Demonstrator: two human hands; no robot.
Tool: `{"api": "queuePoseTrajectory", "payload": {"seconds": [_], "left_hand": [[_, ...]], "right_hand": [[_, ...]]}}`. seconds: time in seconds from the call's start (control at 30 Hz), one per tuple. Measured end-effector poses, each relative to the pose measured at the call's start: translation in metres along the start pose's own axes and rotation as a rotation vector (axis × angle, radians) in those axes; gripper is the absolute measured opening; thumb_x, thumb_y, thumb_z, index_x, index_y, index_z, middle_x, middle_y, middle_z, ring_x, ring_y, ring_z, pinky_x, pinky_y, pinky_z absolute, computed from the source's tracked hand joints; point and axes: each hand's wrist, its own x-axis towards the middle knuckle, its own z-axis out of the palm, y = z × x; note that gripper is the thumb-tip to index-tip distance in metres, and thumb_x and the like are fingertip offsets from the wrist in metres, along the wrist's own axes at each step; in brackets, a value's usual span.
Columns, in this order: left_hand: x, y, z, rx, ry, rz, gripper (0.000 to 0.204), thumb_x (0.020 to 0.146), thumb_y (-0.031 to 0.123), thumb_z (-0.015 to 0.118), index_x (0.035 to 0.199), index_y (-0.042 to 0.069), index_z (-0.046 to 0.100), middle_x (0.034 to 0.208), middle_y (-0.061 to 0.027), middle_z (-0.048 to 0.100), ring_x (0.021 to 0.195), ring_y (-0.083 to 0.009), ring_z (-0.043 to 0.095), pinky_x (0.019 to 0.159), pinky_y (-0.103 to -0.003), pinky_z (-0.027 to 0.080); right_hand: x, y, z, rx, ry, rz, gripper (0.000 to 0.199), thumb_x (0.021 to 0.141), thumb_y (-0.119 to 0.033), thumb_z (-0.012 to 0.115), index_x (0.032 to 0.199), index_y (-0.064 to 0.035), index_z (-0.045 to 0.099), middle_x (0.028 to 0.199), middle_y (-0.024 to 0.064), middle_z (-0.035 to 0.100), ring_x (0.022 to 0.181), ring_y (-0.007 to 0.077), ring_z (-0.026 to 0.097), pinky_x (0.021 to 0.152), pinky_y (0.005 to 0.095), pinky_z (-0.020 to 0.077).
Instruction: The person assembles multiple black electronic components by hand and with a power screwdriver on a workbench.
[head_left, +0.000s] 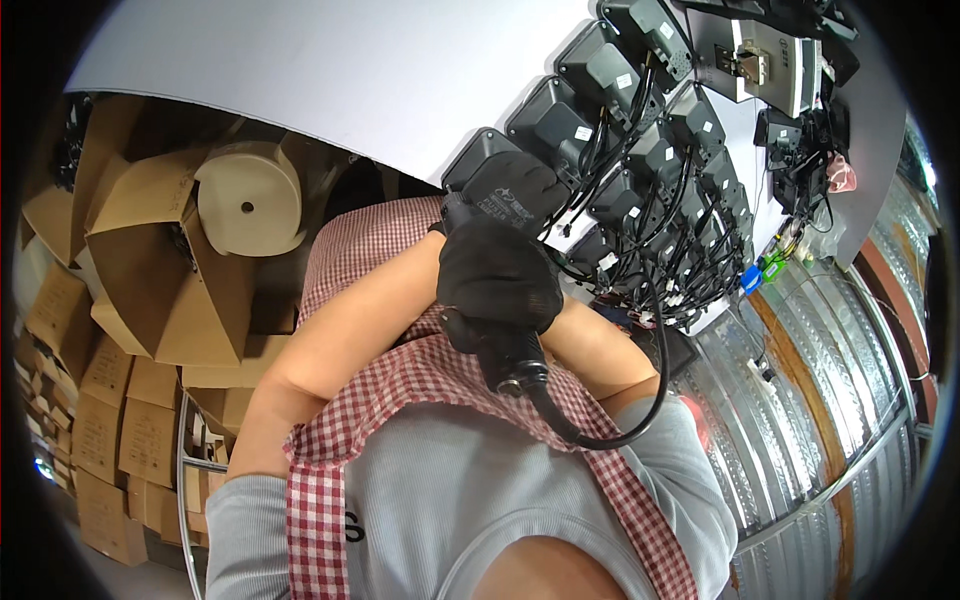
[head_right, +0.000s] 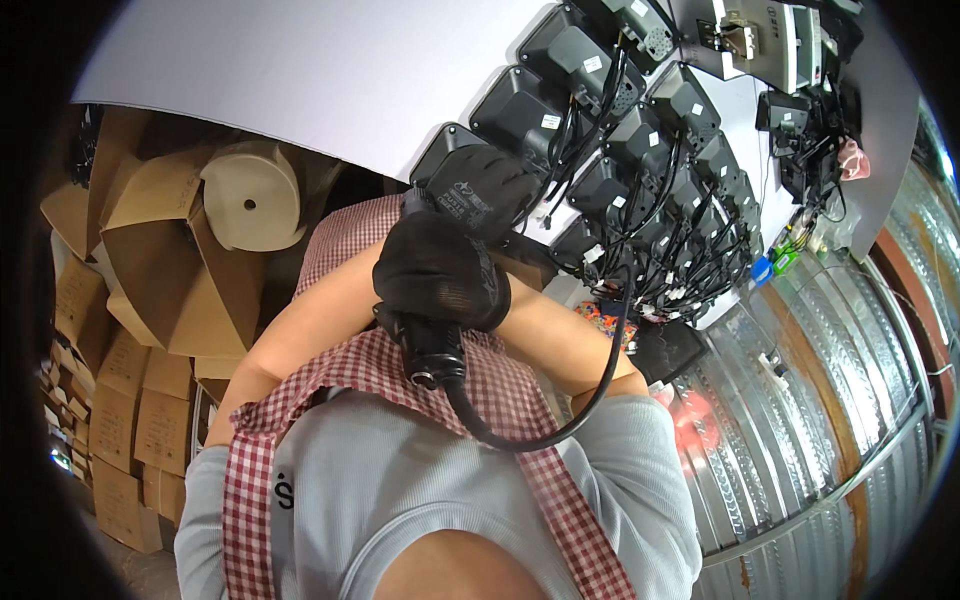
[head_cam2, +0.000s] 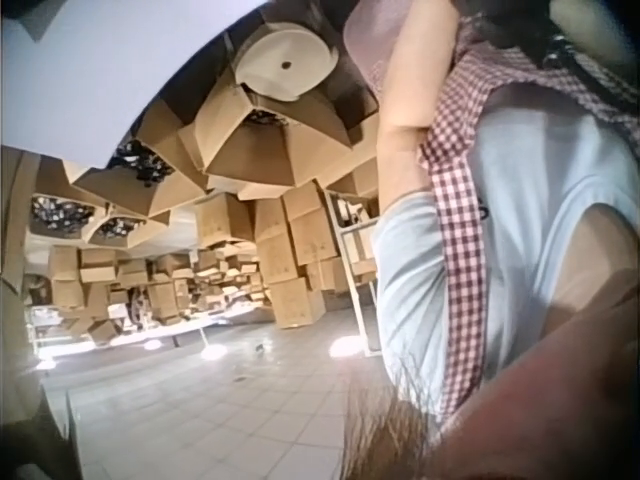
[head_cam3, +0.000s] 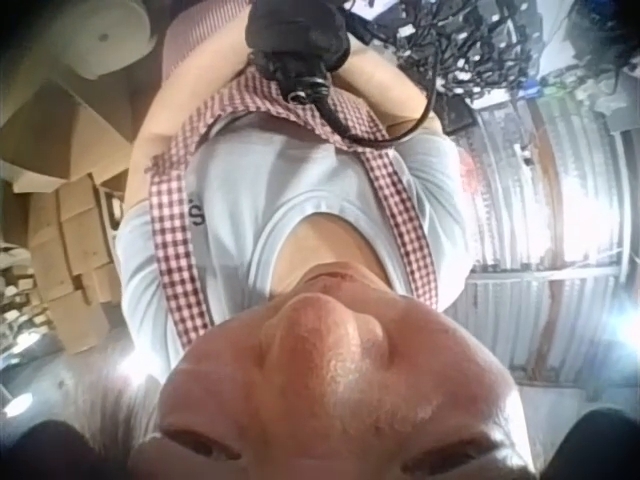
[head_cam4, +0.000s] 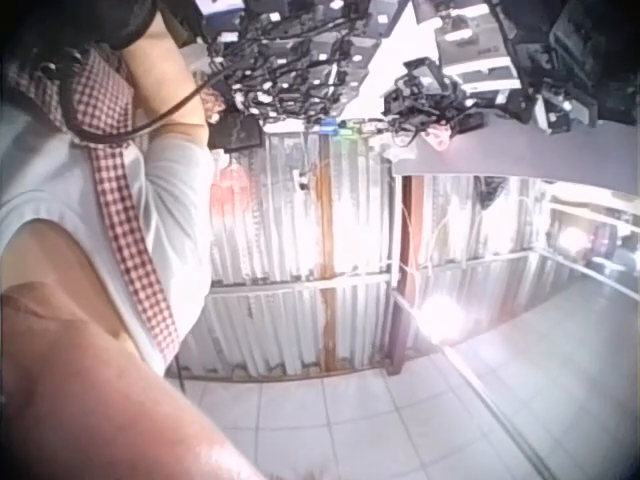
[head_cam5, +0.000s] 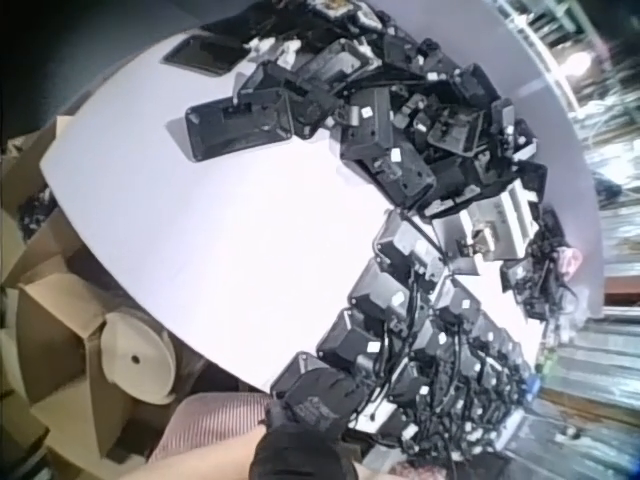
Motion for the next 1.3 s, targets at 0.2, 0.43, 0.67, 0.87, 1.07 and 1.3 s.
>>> {"api": "queuePoseTrajectory", "payload": {"seconds": [0.2, 0.43, 0.67, 0.87, 1.07, 1.3], "left_hand": [[0.003, 0.006, -0.01, 0.007, 0.023, 0.043, 0.03, 0.077, 0.017, 0.064, 0.107, 0.009, 0.065, 0.106, -0.0087, 0.065, 0.103, -0.0278, 0.059, 0.088, -0.042, 0.049], [-0.019, -0.002, 0.001, -0.235, -0.003, -0.051, 0.04, 0.082, 0.028, 0.06, 0.118, 0.011, 0.061, 0.113, -0.0088, 0.061, 0.108, -0.0269, 0.057, 0.093, -0.043, 0.045], [-0.023, -0.009, -0.061, 0.167, -0.121, 0.105, 0.029, 0.082, 0.023, 0.065, 0.11, 0.013, 0.066, 0.107, -0.0088, 0.064, 0.099, -0.029, 0.06, 0.086, -0.044, 0.047], [0.014, 0.006, -0.073, 0.317, -0.181, -0.062, 0.026, 0.078, 0.02, 0.067, 0.103, 0.012, 0.067, 0.1, -0.0092, 0.067, 0.092, -0.0292, 0.063, 0.08, -0.042, 0.049], [0.025, -0.02, -0.062, 0.411, -0.213, 0.004, 0.018, 0.08, 0.014, 0.062, 0.097, 0.013, 0.069, 0.094, -0.011, 0.068, 0.087, -0.0301, 0.065, 0.078, -0.043, 0.051], [0.034, -0.003, -0.053, 0.307, -0.106, -0.122, 0.026, 0.08, 0.011, 0.064, 0.106, 0.011, 0.064, 0.101, -0.0133, 0.066, 0.091, -0.0333, 0.063, 0.082, -0.043, 0.051]], "right_hand": [[-0.012, 0.0, 0.001, -0.042, -0.013, -0.046, 0.026, 0.068, -0.007, 0.072, 0.093, -0.0025, 0.065, 0.084, 0.0129, 0.063, 0.074, 0.032, 0.064, 0.066, 0.0434, 0.0527], [0.016, -0.041, -0.027, 0.106, 0.103, 0.344, 0.041, 0.07, -0.007, 0.076, 0.108, -0.0037, 0.062, 0.098, 0.015, 0.065, 0.094, 0.034, 0.065, 0.081, 0.0416, 0.0524], [0.019, -0.114, -0.085, 0.058, 0.857, 0.23, 0.019, 0.091, -0.011, 0.06, 0.107, -0.0041, 0.051, 0.095, 0.0154, 0.062, 0.087, 0.0279, 0.063, 0.082, 0.0466, 0.0524], [-0.051, -0.137, -0.114, -0.192, 1.269, 0.524, 0.016, 0.09, -0.005, 0.055, 0.106, -0.0016, 0.054, 0.096, 0.013, 0.063, 0.089, 0.023, 0.063, 0.085, 0.0411, 0.0525], [-0.087, -0.153, -0.123, -0.108, 1.319, 0.376, 0.015, 0.091, -0.005, 0.055, 0.105, -0.0014, 0.056, 0.097, 0.0102, 0.062, 0.089, 0.0202, 0.063, 0.083, 0.0366, 0.0523], [-0.11, -0.153, -0.126, -0.049, 1.361, 0.438, 0.014, 0.092, -0.004, 0.056, 0.105, -0.0023, 0.058, 0.101, 0.0084, 0.062, 0.094, 0.0175, 0.06, 0.084, 0.0336, 0.0503]]}}
